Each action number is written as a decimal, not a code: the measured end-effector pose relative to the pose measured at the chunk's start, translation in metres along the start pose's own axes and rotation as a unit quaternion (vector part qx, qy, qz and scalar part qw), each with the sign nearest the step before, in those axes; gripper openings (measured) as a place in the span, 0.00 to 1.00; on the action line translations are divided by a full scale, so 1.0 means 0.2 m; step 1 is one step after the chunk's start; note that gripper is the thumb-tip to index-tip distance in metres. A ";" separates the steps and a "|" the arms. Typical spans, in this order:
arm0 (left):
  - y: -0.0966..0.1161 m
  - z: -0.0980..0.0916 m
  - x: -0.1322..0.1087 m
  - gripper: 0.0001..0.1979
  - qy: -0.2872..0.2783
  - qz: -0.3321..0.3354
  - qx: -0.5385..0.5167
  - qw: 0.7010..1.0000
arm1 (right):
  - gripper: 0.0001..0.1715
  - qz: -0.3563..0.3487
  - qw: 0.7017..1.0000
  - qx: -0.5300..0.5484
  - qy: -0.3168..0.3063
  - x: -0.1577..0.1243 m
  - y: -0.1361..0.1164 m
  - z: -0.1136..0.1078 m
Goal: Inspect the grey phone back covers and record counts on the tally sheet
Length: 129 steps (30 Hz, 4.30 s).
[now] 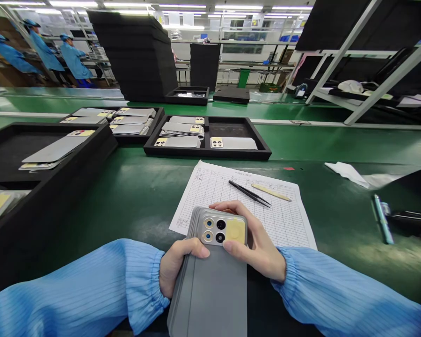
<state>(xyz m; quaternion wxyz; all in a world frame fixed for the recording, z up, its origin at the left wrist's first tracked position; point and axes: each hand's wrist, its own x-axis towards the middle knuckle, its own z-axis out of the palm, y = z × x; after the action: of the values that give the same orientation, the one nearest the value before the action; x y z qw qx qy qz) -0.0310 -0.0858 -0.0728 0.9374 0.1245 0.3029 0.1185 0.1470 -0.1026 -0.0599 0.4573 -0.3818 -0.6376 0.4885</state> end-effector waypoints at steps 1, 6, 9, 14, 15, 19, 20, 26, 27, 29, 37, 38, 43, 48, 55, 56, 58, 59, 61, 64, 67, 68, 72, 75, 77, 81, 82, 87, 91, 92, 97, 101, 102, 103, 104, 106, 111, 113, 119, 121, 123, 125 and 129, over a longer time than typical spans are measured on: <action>0.00 -0.01 0.00 0.20 -0.003 -0.003 -0.005 1.000 | 0.24 0.000 1.000 -0.005 0.004 0.00 0.00 0.00; 0.04 -0.01 0.00 0.21 0.001 0.029 -0.014 0.999 | 0.19 0.020 0.998 -0.036 0.053 0.02 0.01 -0.01; 0.05 0.00 0.00 0.20 0.009 0.065 -0.012 0.998 | 0.16 0.026 0.996 -0.019 0.085 0.04 0.02 -0.02; 0.05 0.00 -0.01 0.24 0.025 0.093 -0.021 0.995 | 0.12 0.039 0.976 0.074 0.201 0.07 0.01 -0.06; 0.06 0.00 -0.01 0.25 0.026 0.099 -0.022 0.995 | 0.11 0.047 0.969 0.092 0.224 0.07 0.01 -0.07; 0.07 -0.01 -0.01 0.25 -0.012 0.111 -0.027 0.993 | 0.13 0.094 0.952 0.140 0.257 0.10 -0.02 -0.13; 0.08 -0.01 -0.01 0.26 -0.038 0.112 -0.026 0.993 | 0.15 0.109 0.949 0.145 0.259 0.10 -0.02 -0.14; 0.06 -0.02 -0.01 0.26 -0.067 0.131 0.011 0.989 | 0.22 0.136 0.955 0.073 0.253 0.12 0.01 -0.16; 0.06 -0.01 -0.02 0.26 -0.049 0.128 0.018 0.990 | 0.17 0.126 0.962 0.038 0.237 0.12 0.02 -0.16; 0.05 0.00 -0.02 0.27 -0.014 0.123 0.024 0.992 | 0.10 0.104 0.973 -0.030 0.204 0.10 0.04 -0.14; 0.05 0.03 -0.03 0.23 0.037 0.160 0.060 0.985 | 0.16 -0.016 0.985 -0.123 0.118 0.00 -0.01 -0.02; 0.04 0.03 -0.02 0.21 0.028 0.171 0.066 0.983 | 0.16 -0.027 0.984 -0.139 0.112 -0.01 -0.02 0.00; 0.03 0.02 -0.01 0.18 -0.020 0.181 0.072 0.981 | 0.24 -0.010 0.969 -0.206 0.137 -0.01 -0.03 0.04; 0.00 0.03 0.00 0.20 -0.038 0.152 0.124 0.980 | 0.34 0.033 0.967 -0.210 0.139 -0.01 -0.04 0.05; 0.00 0.03 0.00 0.21 -0.034 0.119 0.157 0.980 | 0.20 0.048 0.978 -0.152 0.137 -0.01 -0.04 0.04; 0.00 0.03 0.00 0.20 -0.034 0.117 0.158 0.980 | 0.18 0.046 0.979 -0.146 0.138 -0.01 -0.03 0.04; 0.00 0.03 0.00 0.20 -0.035 0.116 0.157 0.980 | 0.17 0.046 0.979 -0.139 0.139 -0.01 -0.03 0.04; 0.00 0.03 0.00 0.21 -0.038 0.115 0.155 0.980 | 0.18 0.046 0.980 -0.136 0.139 -0.01 -0.03 0.04; 0.00 0.03 0.00 0.21 -0.048 0.108 0.147 0.982 | 0.18 0.047 0.981 -0.131 0.138 -0.02 -0.03 0.04; 0.00 0.04 -0.01 0.19 -0.050 0.096 0.145 0.983 | 0.19 0.051 0.982 -0.123 0.137 -0.02 -0.03 0.04; 0.01 0.05 -0.02 0.18 -0.040 0.094 0.148 0.984 | 0.19 0.058 0.982 -0.117 0.133 -0.01 -0.03 0.04; 0.01 0.05 -0.02 0.18 -0.038 0.095 0.148 0.984 | 0.19 0.059 0.983 -0.116 0.132 -0.01 -0.03 0.04; 0.00 0.04 -0.01 0.18 -0.036 0.099 0.141 0.984 | 0.19 0.062 0.984 -0.109 0.128 -0.01 -0.03 0.04; -0.01 0.03 -0.01 0.18 -0.048 0.095 0.125 0.986 | 0.19 0.064 0.984 -0.104 0.126 -0.01 -0.03 0.04; -0.01 0.03 0.00 0.18 -0.050 0.094 0.121 0.987 | 0.19 0.065 0.984 -0.106 0.128 -0.02 -0.03 0.03; -0.01 0.02 0.01 0.21 -0.063 0.097 0.116 0.987 | 0.18 0.064 0.984 -0.108 0.128 -0.01 -0.02 0.03; -0.01 0.02 0.01 0.21 -0.065 0.096 0.114 0.987 | 0.18 0.063 0.984 -0.108 0.127 -0.01 -0.02 0.03; 0.00 0.02 0.00 0.21 -0.074 0.099 0.114 0.986 | 0.18 0.059 0.984 -0.108 0.125 -0.01 -0.02 0.02; -0.01 0.02 -0.01 0.20 -0.072 0.102 0.107 0.986 | 0.18 0.065 0.986 -0.093 0.120 -0.01 -0.02 0.03; -0.01 0.02 -0.01 0.20 -0.069 0.105 0.103 0.987 | 0.17 0.065 0.988 -0.086 0.114 -0.01 -0.02 0.03; -0.01 0.03 -0.01 0.17 -0.063 0.131 0.080 0.986 | 0.25 0.061 0.990 -0.091 0.094 -0.02 -0.02 0.04; 0.00 0.03 -0.01 0.17 -0.070 0.138 0.072 0.985 | 0.26 0.053 0.988 -0.108 0.102 -0.02 -0.02 0.05; 0.00 0.02 -0.01 0.17 -0.071 0.138 0.068 0.986 | 0.26 0.045 0.988 -0.110 0.102 -0.02 -0.03 0.05; 0.00 0.02 -0.01 0.17 -0.071 0.137 0.065 0.986 | 0.26 0.037 0.988 -0.113 0.101 -0.02 -0.03 0.05; 0.00 0.02 -0.01 0.17 -0.072 0.136 0.062 0.986 | 0.26 0.031 0.988 -0.115 0.100 -0.02 -0.03 0.05; 0.00 0.02 -0.01 0.18 -0.074 0.134 0.061 0.986 | 0.26 0.024 0.988 -0.118 0.099 -0.02 -0.04 0.05; -0.01 0.03 -0.02 0.19 -0.049 0.130 0.067 0.988 | 0.25 0.027 0.988 -0.118 0.101 -0.02 -0.04 0.05; -0.01 0.03 -0.02 0.20 -0.039 0.127 0.066 0.989 | 0.25 0.028 0.988 -0.116 0.100 -0.02 -0.04 0.05; 0.01 0.03 -0.01 0.21 -0.012 0.115 0.012 0.993 | 0.21 0.057 0.991 -0.067 0.103 -0.01 -0.03 0.04; 0.02 0.02 -0.01 0.21 -0.012 0.119 -0.008 0.993 | 0.20 0.076 0.991 -0.032 0.109 -0.01 -0.03 0.02; 0.03 0.02 -0.02 0.21 -0.015 0.128 -0.010 0.992 | 0.19 0.079 0.990 0.005 0.119 0.00 -0.04 -0.01; 0.04 0.02 -0.02 0.22 -0.014 0.138 -0.005 0.990 | 0.18 0.072 0.986 0.039 0.144 0.02 -0.05 -0.05; 0.05 0.02 -0.03 0.24 -0.011 0.140 0.012 0.990 | 0.16 0.071 0.971 0.054 0.223 0.05 -0.11 -0.13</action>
<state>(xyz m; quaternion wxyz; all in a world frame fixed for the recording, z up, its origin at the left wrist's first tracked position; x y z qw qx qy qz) -0.0347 -0.0778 -0.0640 0.9134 0.1782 0.2735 0.2431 0.1675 -0.0911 -0.0345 0.5720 -0.5000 -0.4635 0.4561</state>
